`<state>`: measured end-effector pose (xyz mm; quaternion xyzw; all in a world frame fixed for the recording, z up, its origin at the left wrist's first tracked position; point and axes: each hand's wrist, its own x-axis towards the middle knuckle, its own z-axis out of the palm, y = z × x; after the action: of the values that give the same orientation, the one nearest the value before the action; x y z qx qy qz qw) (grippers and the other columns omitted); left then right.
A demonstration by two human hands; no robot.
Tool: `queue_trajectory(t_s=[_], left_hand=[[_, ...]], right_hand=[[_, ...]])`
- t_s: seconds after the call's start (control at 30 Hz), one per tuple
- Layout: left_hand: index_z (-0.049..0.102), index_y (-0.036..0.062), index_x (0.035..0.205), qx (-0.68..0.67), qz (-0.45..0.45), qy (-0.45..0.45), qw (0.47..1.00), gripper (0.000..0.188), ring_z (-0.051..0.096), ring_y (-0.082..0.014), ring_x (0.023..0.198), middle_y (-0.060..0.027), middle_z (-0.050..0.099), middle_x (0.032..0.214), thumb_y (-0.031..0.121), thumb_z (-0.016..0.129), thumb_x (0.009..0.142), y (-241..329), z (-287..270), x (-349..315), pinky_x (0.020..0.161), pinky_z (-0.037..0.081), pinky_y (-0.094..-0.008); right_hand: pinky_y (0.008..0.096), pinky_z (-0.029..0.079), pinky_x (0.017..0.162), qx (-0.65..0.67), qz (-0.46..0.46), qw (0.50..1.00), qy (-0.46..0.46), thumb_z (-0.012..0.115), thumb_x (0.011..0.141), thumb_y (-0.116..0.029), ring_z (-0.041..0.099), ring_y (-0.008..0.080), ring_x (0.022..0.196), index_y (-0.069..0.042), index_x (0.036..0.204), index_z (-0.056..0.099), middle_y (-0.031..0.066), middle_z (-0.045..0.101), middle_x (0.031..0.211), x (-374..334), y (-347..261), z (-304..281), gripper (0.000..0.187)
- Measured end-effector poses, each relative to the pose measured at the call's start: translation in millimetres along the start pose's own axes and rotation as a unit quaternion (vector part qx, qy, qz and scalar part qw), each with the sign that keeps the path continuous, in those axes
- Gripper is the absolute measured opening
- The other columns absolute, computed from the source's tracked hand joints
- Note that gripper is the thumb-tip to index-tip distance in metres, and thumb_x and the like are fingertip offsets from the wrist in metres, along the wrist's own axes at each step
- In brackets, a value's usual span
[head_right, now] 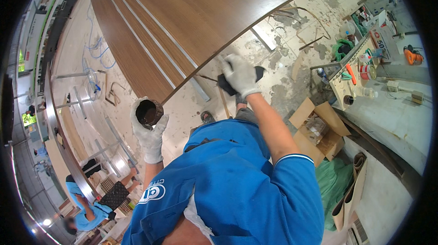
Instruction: The person applies a dark liquid finish to a large wooden panel using a cloth, repeatedly dipping the cloth into a small container and wiping the surface. The person also flips the panel over to treat the other side.
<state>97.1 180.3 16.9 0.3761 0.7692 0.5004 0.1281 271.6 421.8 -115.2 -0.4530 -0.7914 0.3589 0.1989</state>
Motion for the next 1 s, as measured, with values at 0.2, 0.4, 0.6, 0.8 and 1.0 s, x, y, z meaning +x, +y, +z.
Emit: queue_trajectory(t_s=[0.2, 0.4, 0.6, 0.8, 1.0], left_hand=[[0.046, 0.0006, 0.143, -0.004, -0.022, 0.002, 1.000, 0.084, 0.059, -0.0252, 0.124, -0.0162, 0.056, 0.137, 0.013, 0.091, 0.073, 5.4, 7.7, -1.2, 0.105, 0.052, -0.0381], [0.047, 0.0004, 0.143, -0.004, 0.000, -0.012, 1.000, 0.083, 0.060, -0.0248, 0.122, -0.0158, 0.058, 0.136, 0.012, 0.091, 0.073, -2.6, -5.5, 2.8, 0.104, 0.052, -0.0377], [0.046, 0.0004, 0.143, -0.003, -0.011, 0.000, 1.000, 0.084, 0.060, -0.0247, 0.121, -0.0159, 0.058, 0.136, 0.014, 0.091, 0.073, -9.4, -17.1, 3.6, 0.103, 0.052, -0.0375], [0.047, 0.0003, 0.142, -0.025, -0.011, 0.009, 1.000, 0.081, 0.060, -0.0241, 0.121, -0.0143, 0.057, 0.136, 0.012, 0.090, 0.073, 3.0, 4.5, 21.2, 0.103, 0.053, -0.0364], [0.048, 0.0001, 0.140, -0.011, -0.041, 0.003, 0.999, 0.079, 0.061, -0.0241, 0.120, -0.0141, 0.057, 0.136, 0.009, 0.089, 0.074, 28.6, 39.0, 43.0, 0.102, 0.053, -0.0360]], right_hand=[[0.0481, 0.055, 0.081, 0.011, 0.043, 0.994, 0.100, 0.065, 0.094, -0.028, 0.070, 0.0363, 0.091, -0.011, 0.104, 0.072, 0.0156, 0.073, 0.099, -5.9, 9.5, 12.6, 0.021], [0.0472, 0.054, 0.082, -0.021, -0.030, 0.999, 0.011, 0.067, 0.094, -0.027, 0.070, 0.0373, 0.092, -0.011, 0.103, 0.072, 0.0155, 0.071, 0.097, -1.4, -3.4, 10.8, 0.020], [0.0454, 0.055, 0.082, -0.024, -0.014, 0.992, 0.120, 0.068, 0.092, -0.021, 0.070, 0.0368, 0.091, -0.007, 0.102, 0.072, 0.0169, 0.072, 0.101, 6.2, 0.4, 5.5, 0.017], [0.0454, 0.056, 0.084, -0.008, -0.009, 0.998, 0.067, 0.068, 0.093, -0.027, 0.071, 0.0368, 0.093, -0.011, 0.104, 0.073, 0.0153, 0.074, 0.100, 19.3, 16.1, 2.1, 0.019], [0.0458, 0.055, 0.080, -0.025, 0.035, 0.991, 0.123, 0.069, 0.091, -0.025, 0.071, 0.0365, 0.090, -0.010, 0.103, 0.073, 0.0156, 0.074, 0.098, 38.7, 29.5, -50.3, 0.019]])
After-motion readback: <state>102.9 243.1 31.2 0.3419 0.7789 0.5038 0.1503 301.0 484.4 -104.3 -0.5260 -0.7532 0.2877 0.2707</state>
